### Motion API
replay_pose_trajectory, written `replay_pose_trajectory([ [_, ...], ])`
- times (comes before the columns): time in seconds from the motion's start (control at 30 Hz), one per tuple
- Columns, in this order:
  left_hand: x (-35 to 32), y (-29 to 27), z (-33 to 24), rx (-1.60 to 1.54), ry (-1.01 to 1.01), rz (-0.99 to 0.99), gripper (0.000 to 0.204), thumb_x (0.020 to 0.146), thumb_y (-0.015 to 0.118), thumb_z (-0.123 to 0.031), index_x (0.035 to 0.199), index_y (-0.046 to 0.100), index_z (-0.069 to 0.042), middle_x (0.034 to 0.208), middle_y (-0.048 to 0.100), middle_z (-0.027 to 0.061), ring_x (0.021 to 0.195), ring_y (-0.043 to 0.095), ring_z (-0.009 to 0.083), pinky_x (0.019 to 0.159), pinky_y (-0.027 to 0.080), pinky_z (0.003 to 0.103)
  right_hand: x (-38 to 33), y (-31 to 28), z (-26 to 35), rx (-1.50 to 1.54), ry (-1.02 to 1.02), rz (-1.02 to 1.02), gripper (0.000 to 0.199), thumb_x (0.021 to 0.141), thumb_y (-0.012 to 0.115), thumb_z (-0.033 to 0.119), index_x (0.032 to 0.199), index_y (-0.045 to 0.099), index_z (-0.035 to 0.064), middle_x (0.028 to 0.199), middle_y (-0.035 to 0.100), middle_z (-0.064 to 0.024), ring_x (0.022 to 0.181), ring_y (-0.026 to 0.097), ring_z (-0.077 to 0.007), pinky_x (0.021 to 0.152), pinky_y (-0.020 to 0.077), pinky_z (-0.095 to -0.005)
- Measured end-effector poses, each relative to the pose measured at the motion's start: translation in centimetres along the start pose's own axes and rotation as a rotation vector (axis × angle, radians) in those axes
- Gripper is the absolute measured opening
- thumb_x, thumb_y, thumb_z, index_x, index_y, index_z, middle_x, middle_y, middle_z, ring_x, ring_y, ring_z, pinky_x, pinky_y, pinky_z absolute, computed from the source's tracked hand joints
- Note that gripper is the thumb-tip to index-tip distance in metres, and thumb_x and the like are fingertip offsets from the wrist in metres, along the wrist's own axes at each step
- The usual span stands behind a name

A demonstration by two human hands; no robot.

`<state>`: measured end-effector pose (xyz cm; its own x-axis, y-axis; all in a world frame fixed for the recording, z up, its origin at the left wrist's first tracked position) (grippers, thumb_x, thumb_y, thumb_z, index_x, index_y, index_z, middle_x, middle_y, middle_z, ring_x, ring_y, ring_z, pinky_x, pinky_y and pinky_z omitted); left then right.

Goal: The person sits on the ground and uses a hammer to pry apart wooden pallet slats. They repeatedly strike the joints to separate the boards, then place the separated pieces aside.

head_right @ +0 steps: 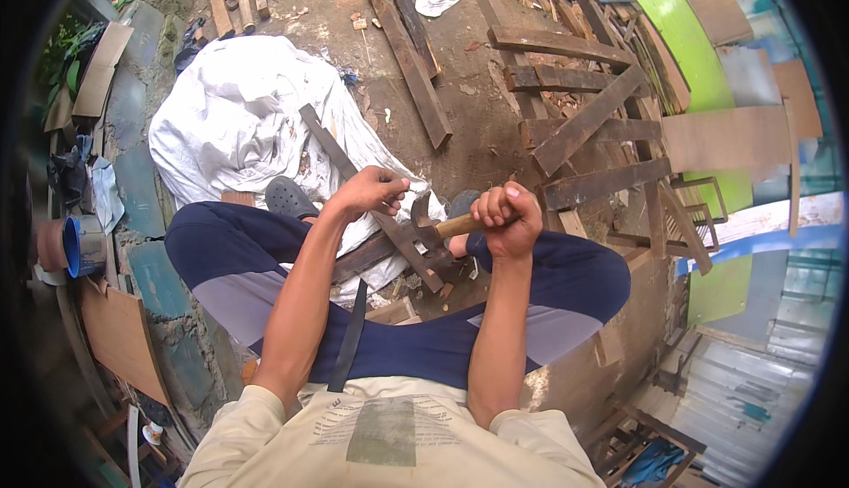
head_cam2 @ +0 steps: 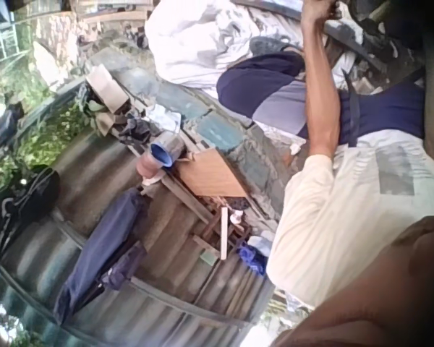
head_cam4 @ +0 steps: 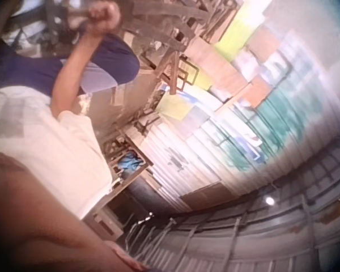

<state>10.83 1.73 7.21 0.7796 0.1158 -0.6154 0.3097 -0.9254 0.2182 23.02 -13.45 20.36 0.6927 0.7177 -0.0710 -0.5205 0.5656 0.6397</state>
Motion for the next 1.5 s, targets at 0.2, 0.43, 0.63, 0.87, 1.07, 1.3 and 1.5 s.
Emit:
replay_pose_trajectory([
  [0.2,6.0,-1.7,4.0,-0.087,0.059,-0.21,0.034,0.099,0.063,-0.024,0.109,0.065,0.008,0.094,0.068,0.0106,0.075,0.066,0.0162,0.068,0.058,0.031,0.4,-2.7,-1.3,-0.248,0.036,-0.18,0.031,0.087,0.056,0.014,0.059,0.046,0.006,0.052,0.043,-0.0052,0.047,0.042,-0.0152,0.054,0.0404,-0.0331],
  [0.43,9.2,-6.3,10.1,0.423,0.173,-0.551,0.032,0.086,0.067,-0.022,0.111,0.07,-0.002,0.108,0.073,0.0151,0.101,0.069,0.0327,0.087,0.054,0.04,0.8,-7.4,-4.4,-0.304,0.073,-0.342,0.032,0.087,0.058,0.014,0.06,0.044,0.0082,0.053,0.043,-0.0037,0.047,0.042,-0.0145,0.054,0.041,-0.0326],
  [0.63,5.1,-11.9,21.5,0.577,-0.304,-0.794,0.054,0.084,0.069,-0.025,0.132,0.054,-0.008,0.127,0.063,0.0174,0.117,0.06,0.0361,0.099,0.047,0.044,2.6,-7.5,-10.5,-0.337,0.218,-0.364,0.03,0.084,0.063,0.01,0.059,0.046,0.0068,0.055,0.043,-0.0012,0.048,0.044,-0.0119,0.049,0.0378,-0.0287],
  [0.87,7.0,-7.0,13.5,1.632,0.343,-0.627,0.059,0.088,0.061,-0.017,0.143,0.042,-0.018,0.15,0.043,0.015,0.143,0.033,0.0316,0.117,0.023,0.055,1.0,-11.7,-19.2,-0.389,0.39,-0.475,0.018,0.084,0.064,0.01,0.07,0.061,0.0001,0.058,0.054,-0.0036,0.051,0.052,-0.0128,0.052,0.0434,-0.0293],
  [1.07,11.4,-7.3,14.0,1.764,0.433,-0.306,0.035,0.088,0.058,-0.015,0.122,0.062,-0.018,0.123,0.059,0.0111,0.133,0.044,0.0276,0.117,0.023,0.051,-1.9,-16.5,-22.3,-0.241,0.481,-0.73,0.018,0.088,0.061,0.014,0.076,0.057,0.0014,0.064,0.057,-0.0072,0.066,0.063,-0.0213,0.063,0.0495,-0.0339],
  [1.3,11.5,-7.2,12.7,1.825,0.504,-0.22,0.027,0.085,0.061,-0.018,0.111,0.069,-0.022,0.104,0.062,0.001,0.109,0.056,0.0169,0.098,0.037,0.041,-3.7,-15.5,-21.0,-0.526,0.719,-0.732,0.031,0.089,0.065,0.029,0.087,0.064,-0.0027,0.092,0.067,-0.0148,0.082,0.067,-0.0242,0.073,0.0579,-0.0368],
  [1.5,11.5,-7.7,13.2,1.866,0.426,-0.174,0.03,0.09,0.055,-0.021,0.118,0.067,-0.023,0.111,0.064,0.0002,0.112,0.055,0.0155,0.098,0.037,0.041,-3.7,-12.2,-18.1,-1.062,0.873,-0.516,0.062,0.09,0.059,0.048,0.079,0.066,-0.0129,0.066,0.067,-0.0164,0.05,0.065,-0.0228,0.047,0.0524,-0.0347],
])
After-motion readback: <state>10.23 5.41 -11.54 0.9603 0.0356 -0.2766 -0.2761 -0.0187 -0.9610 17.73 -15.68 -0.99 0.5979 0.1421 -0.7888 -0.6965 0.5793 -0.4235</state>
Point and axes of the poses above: each hand's wrist, its own x-axis towards the middle knuckle, its own y-axis out of the palm, z = x × y, the point moved 10 cm from there along x, towards the middle knuckle
